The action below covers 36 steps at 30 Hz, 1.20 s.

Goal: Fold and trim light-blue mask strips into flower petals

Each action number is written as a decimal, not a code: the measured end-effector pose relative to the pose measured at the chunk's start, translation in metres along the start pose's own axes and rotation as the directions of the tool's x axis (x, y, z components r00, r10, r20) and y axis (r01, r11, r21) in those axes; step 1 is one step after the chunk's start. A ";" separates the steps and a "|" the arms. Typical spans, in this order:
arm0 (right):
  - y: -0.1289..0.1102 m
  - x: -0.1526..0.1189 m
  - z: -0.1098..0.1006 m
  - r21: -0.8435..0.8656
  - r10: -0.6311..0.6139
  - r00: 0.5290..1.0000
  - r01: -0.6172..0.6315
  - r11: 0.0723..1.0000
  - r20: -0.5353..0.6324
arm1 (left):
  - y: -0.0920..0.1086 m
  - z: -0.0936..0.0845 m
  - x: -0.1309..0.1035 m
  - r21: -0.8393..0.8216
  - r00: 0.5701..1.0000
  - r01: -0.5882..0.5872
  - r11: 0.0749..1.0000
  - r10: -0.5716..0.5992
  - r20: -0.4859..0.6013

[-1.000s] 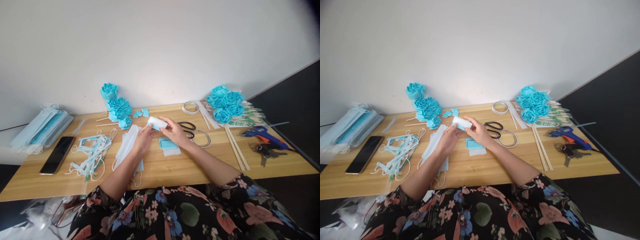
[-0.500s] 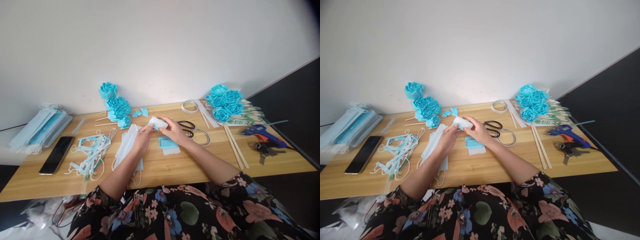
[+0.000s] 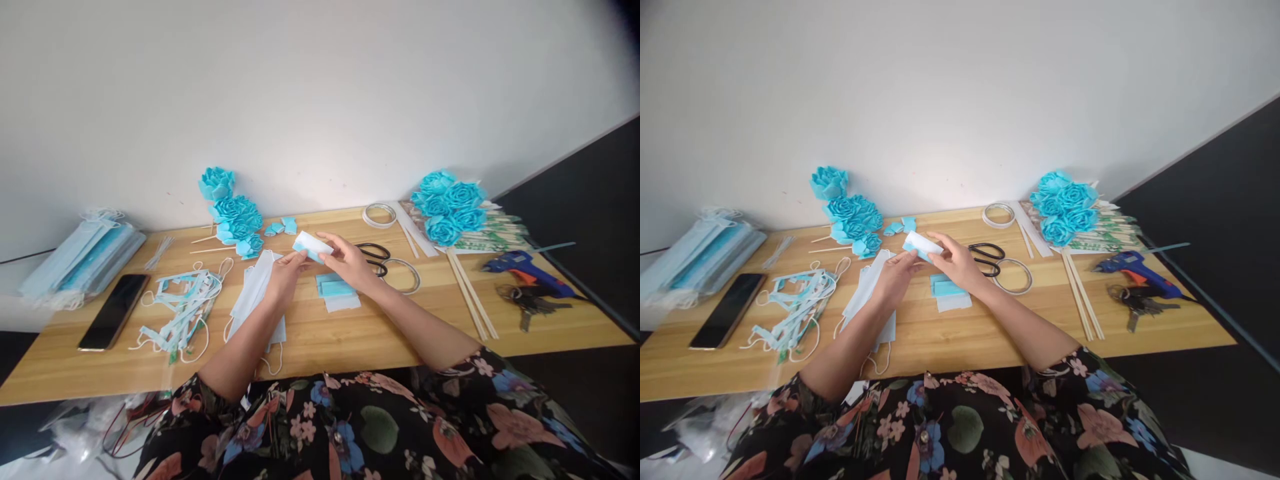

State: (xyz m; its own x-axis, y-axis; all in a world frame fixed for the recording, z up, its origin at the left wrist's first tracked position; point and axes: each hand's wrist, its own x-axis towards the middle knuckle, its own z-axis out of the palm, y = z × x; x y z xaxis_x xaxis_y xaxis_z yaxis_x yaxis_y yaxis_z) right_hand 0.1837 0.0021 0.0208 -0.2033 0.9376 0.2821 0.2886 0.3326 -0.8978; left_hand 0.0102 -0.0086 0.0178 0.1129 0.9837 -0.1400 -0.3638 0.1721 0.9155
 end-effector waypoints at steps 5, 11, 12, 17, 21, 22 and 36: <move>0.003 0.006 -0.014 -0.128 -0.279 0.960 0.276 0.952 -0.006 | 0.006 -0.003 0.002 -0.126 0.999 0.050 0.991 -0.051 -0.005; 0.005 0.010 -0.015 -0.395 -0.526 0.827 0.559 0.729 0.198 | 0.005 -0.003 0.002 -0.161 0.994 0.107 0.981 -0.106 0.013; 0.006 0.010 -0.015 -0.401 -0.539 0.816 0.574 0.714 0.208 | 0.004 -0.002 0.001 -0.151 0.993 0.117 0.982 -0.115 0.021; 0.010 0.010 -0.013 -0.386 -0.570 0.797 0.599 0.702 0.200 | 0.002 0.002 -0.001 -0.076 0.991 0.126 0.989 -0.123 0.042; 0.009 0.011 -0.013 -0.363 -0.577 0.799 0.594 0.717 0.169 | 0.000 0.001 0.000 -0.031 0.994 0.100 0.995 -0.099 0.042; 0.009 0.011 -0.013 -0.351 -0.571 0.806 0.586 0.731 0.156 | -0.001 0.001 0.000 -0.020 0.995 0.094 0.995 -0.093 0.039; 0.014 0.006 0.001 0.260 0.085 0.996 -0.090 0.961 0.030 | -0.002 0.001 -0.001 0.064 0.999 0.051 0.997 -0.050 -0.010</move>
State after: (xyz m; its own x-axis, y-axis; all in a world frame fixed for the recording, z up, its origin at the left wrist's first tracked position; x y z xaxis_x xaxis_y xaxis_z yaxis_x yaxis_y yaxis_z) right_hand 0.1853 0.0125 0.0097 -0.2062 0.9589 0.1948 0.0520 0.2095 -0.9764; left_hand 0.0122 -0.0101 0.0167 0.1218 0.9743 -0.1894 -0.2973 0.2178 0.9296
